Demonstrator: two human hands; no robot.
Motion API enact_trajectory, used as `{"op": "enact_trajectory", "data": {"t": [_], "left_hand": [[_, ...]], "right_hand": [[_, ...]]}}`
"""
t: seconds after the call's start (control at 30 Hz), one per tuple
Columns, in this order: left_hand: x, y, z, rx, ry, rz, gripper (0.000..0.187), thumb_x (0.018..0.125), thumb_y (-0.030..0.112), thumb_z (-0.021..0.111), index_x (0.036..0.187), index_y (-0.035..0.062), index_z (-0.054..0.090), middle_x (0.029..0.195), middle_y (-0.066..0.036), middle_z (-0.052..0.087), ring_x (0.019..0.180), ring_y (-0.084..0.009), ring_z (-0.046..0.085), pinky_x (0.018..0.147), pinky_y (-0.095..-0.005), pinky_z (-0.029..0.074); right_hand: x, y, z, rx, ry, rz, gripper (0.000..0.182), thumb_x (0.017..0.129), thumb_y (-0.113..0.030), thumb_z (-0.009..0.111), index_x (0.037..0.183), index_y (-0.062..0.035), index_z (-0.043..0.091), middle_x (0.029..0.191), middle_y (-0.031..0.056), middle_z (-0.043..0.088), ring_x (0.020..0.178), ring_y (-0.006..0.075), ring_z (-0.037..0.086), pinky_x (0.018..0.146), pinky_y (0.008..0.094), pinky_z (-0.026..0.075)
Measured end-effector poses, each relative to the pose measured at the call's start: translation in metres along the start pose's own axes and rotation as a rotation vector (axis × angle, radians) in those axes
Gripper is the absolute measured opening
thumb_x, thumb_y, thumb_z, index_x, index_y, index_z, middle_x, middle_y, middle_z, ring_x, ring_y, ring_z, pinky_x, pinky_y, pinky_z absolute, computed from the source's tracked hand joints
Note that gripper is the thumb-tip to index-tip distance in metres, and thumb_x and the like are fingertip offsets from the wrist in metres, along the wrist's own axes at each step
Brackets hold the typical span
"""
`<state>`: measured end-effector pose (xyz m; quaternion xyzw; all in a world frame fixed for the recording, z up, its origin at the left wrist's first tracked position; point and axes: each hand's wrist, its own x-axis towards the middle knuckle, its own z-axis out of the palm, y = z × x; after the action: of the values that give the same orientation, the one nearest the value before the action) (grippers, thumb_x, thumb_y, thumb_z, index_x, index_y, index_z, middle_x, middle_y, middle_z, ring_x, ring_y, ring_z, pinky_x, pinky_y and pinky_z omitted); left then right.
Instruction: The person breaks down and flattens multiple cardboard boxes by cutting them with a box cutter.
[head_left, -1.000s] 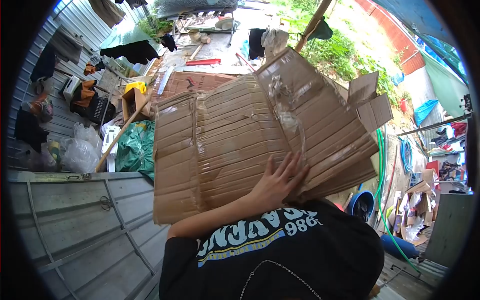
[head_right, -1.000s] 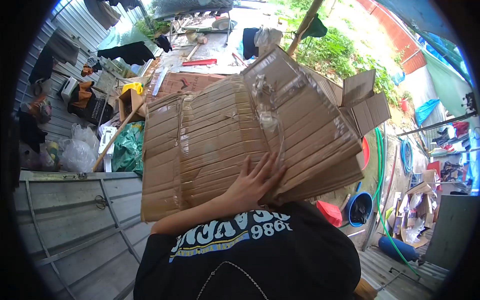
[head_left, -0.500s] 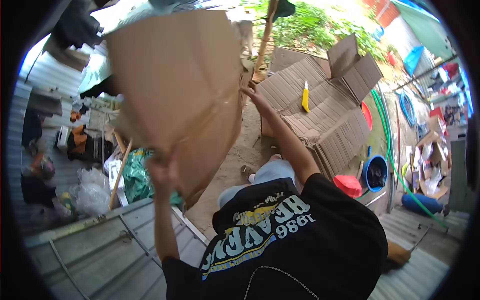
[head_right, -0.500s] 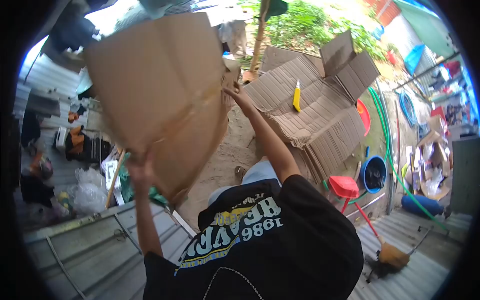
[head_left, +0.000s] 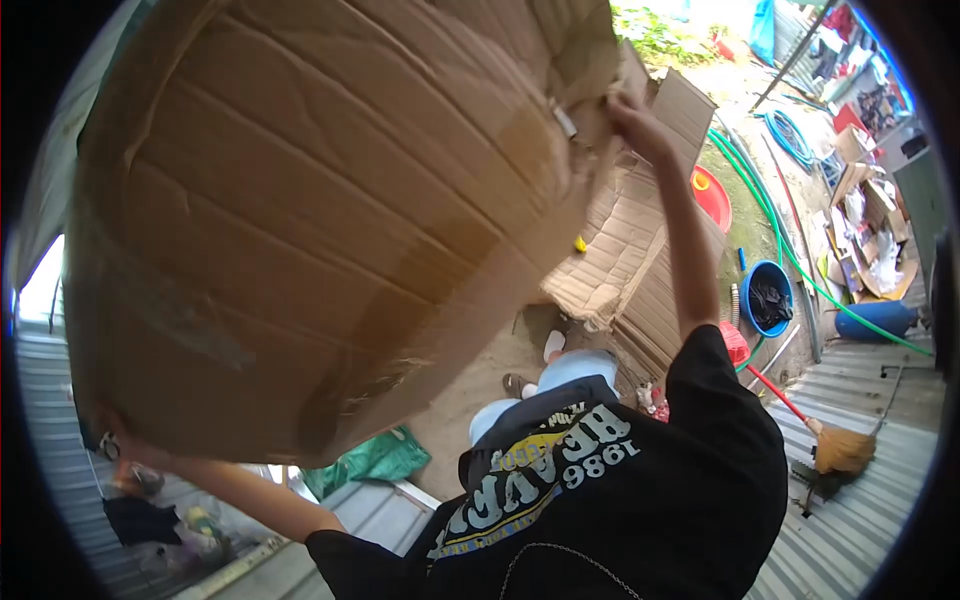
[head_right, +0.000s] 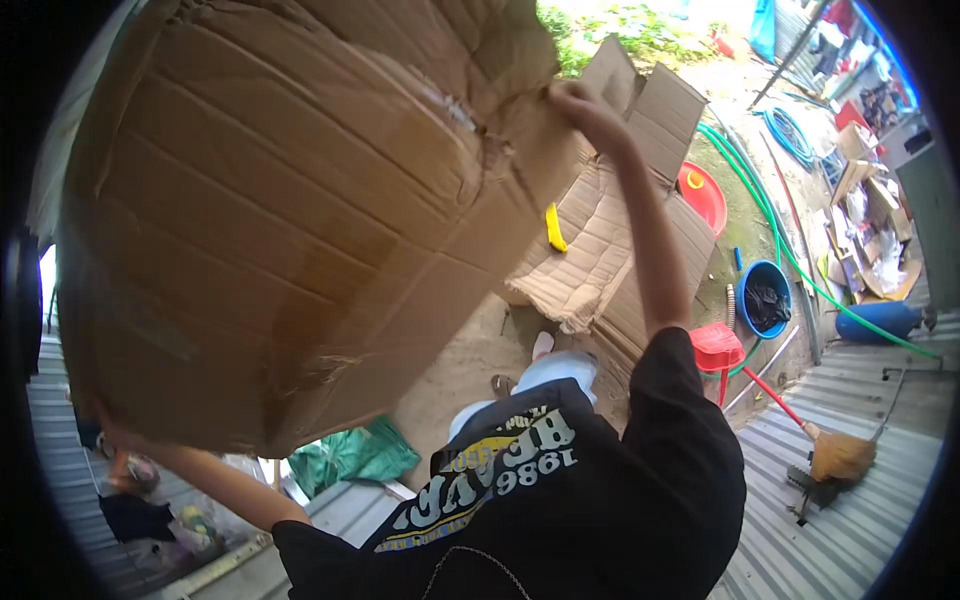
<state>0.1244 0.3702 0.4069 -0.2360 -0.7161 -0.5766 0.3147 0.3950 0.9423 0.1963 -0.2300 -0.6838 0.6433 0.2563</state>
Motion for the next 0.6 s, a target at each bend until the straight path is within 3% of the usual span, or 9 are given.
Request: {"op": "enact_trajectory", "data": {"t": [0.1,0.13,0.2,0.23,0.27,0.33,0.4,0.53,0.6], "left_hand": [[0.006,-0.069,0.105,0.533,-0.408,0.248,0.030,0.090,0.023,0.039,0.104,0.0003,0.052,0.088,-0.010,0.061,0.073,-0.0222,0.060,0.064,-0.0312,0.048],[0.005,-0.114,0.145,0.662,-0.548,0.121,0.029,0.087,0.024,0.042,0.108,0.0061,0.051,0.095,-0.006,0.059,0.081,-0.0181,0.058,0.070,-0.0279,0.047],[-0.028,-0.241,0.239,-0.755,-0.703,-0.724,0.032,0.084,0.024,0.048,0.111,0.0064,0.050,0.112,-0.003,0.051,0.102,-0.0154,0.048,0.087,-0.0266,0.038],[-0.061,-0.270,0.284,-1.149,-1.054,-0.836,0.035,0.083,0.021,0.048,0.113,0.0036,0.048,0.112,-0.004,0.051,0.102,-0.0162,0.048,0.088,-0.0292,0.038],[-0.106,-0.253,0.317,-0.679,-0.814,-0.995,0.035,0.083,0.020,0.048,0.114,0.0026,0.048,0.114,-0.006,0.050,0.103,-0.0160,0.048,0.089,-0.0307,0.039],[-0.182,-0.273,0.372,-0.746,-1.210,-1.054,0.032,0.083,0.019,0.051,0.111,0.0028,0.051,0.109,-0.005,0.054,0.100,-0.0164,0.051,0.088,-0.0316,0.040],[-0.273,-0.308,0.411,-0.409,-1.080,-1.331,0.028,0.080,0.012,0.055,0.106,0.0024,0.053,0.103,-0.004,0.055,0.093,-0.0155,0.052,0.084,-0.0284,0.041],[-0.332,-0.310,0.424,-0.247,-0.912,-1.006,0.055,0.073,0.020,0.066,0.117,0.0014,0.039,0.106,-0.007,0.052,0.093,-0.0200,0.052,0.081,-0.0301,0.041],[-0.300,-0.259,0.407,-0.184,-1.158,-1.063,0.065,0.073,0.035,0.064,0.122,0.0037,0.034,0.104,-0.010,0.053,0.085,-0.0209,0.054,0.075,-0.0334,0.044]], "right_hand": [[-0.036,-0.033,-0.046,-0.170,0.180,-0.004,0.041,0.083,-0.035,0.053,0.106,-0.0007,0.053,0.091,-0.0017,0.054,0.081,0.0061,0.048,0.069,0.0199,0.040],[-0.045,-0.036,-0.057,-0.215,0.196,0.028,0.040,0.083,-0.034,0.054,0.105,-0.0007,0.054,0.091,-0.0011,0.056,0.080,0.0067,0.050,0.069,0.0210,0.041],[-0.059,-0.006,-0.076,-0.321,0.150,0.109,0.042,0.083,-0.029,0.055,0.113,0.0000,0.051,0.102,0.0054,0.057,0.093,0.0109,0.052,0.081,0.0257,0.042],[-0.066,0.021,-0.084,-0.339,0.146,0.222,0.037,0.082,-0.028,0.055,0.108,-0.0013,0.054,0.097,0.0041,0.058,0.089,0.0102,0.052,0.078,0.0254,0.042],[-0.075,0.065,-0.096,-0.448,0.146,0.197,0.032,0.081,-0.027,0.056,0.101,-0.0020,0.056,0.092,0.0027,0.059,0.084,0.0093,0.052,0.074,0.0261,0.043],[-0.094,0.123,-0.095,-0.639,0.219,0.193,0.028,0.079,-0.024,0.057,0.095,-0.0010,0.055,0.081,0.0065,0.058,0.077,0.0099,0.052,0.067,0.0289,0.042],[-0.121,0.222,-0.102,-0.771,0.294,0.374,0.027,0.077,-0.024,0.058,0.097,-0.0061,0.057,0.088,0.0132,0.061,0.078,0.0267,0.058,0.070,0.0357,0.044],[-0.158,0.308,-0.097,-1.031,0.417,0.667,0.032,0.076,-0.026,0.058,0.101,-0.0077,0.058,0.091,0.0150,0.061,0.086,0.0312,0.058,0.076,0.0369,0.046],[-0.152,0.326,-0.114,-0.950,0.266,0.692,0.034,0.076,-0.027,0.058,0.102,-0.0065,0.058,0.091,0.0153,0.061,0.086,0.0310,0.058,0.074,0.0366,0.046]]}}
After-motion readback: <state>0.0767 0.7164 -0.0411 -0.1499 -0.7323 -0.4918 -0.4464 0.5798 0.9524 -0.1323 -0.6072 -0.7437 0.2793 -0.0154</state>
